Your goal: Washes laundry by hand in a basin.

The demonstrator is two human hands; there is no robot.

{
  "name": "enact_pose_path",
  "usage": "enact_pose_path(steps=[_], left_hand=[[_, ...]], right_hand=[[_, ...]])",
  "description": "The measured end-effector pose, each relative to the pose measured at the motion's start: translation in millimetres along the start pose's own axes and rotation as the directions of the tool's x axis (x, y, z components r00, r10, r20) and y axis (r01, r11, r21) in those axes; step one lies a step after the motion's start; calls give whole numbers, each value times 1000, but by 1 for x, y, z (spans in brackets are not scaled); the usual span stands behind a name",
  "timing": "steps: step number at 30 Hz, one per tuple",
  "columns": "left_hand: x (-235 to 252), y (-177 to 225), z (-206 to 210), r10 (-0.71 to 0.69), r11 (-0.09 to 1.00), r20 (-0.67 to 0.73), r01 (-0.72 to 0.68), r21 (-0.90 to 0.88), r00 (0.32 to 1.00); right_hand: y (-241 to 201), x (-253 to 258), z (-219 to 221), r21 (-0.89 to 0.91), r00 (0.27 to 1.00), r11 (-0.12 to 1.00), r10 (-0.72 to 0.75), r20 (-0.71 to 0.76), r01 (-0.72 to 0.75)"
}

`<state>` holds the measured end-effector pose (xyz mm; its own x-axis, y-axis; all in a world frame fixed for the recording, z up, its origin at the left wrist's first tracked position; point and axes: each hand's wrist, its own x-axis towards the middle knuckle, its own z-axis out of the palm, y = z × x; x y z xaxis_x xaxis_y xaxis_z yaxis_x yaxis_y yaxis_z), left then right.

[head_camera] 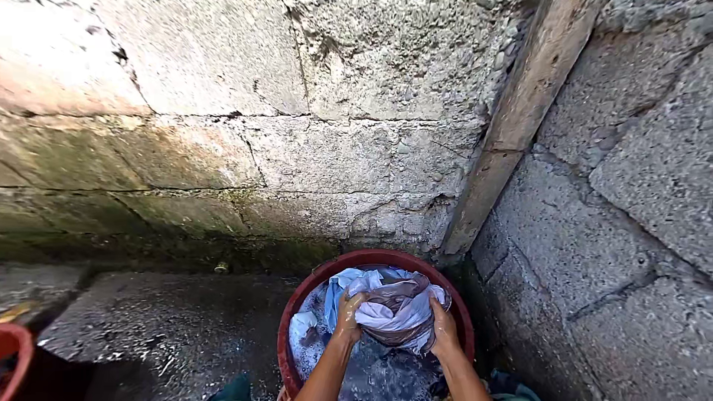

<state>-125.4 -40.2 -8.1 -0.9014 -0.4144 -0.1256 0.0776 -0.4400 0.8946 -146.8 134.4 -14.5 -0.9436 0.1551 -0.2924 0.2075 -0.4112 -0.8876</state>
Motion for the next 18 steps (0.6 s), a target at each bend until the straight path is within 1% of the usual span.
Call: enact_pose_path(steps=[2,4,6,8,10,12,14,15,17,18], left_hand=[[-2,16,10,134,975,119,-152,162,984],[-5,27,13,195,917,301,-282,281,933],[-9,31,12,190,854,469,-381,354,863],[-12,33,12,166,814,593,-449,368,788],[-16,34,10,111,796,674,-471,380,731],[-21,33,7,47,802,707,-448,394,706],[-27,30,4,-14,850,687,-353,390,727],[-31,28,3,-33,883,655,-285,373,755],[-40,26,1,-47,950,545,-131,283,837],[-44,25,1,-41,975,475,-70,212,879]], right_hand=[[7,5,3,-24,996,996,88,-21,-89],[19,9,7,-40,984,983,179,11,-179],[28,4,9,-51,968,971,237,84,-233],[33,-3,7,-39,942,965,263,209,-261],[41,-6,0,-46,899,957,285,332,-287],[43,-10,-3,-95,868,939,342,359,-331],[37,-17,-4,-173,846,913,408,344,-370],[35,-20,-6,-207,835,906,422,354,-370],[35,-22,-9,-273,825,905,414,384,-327],[35,-23,-10,-325,825,904,398,402,-278]])
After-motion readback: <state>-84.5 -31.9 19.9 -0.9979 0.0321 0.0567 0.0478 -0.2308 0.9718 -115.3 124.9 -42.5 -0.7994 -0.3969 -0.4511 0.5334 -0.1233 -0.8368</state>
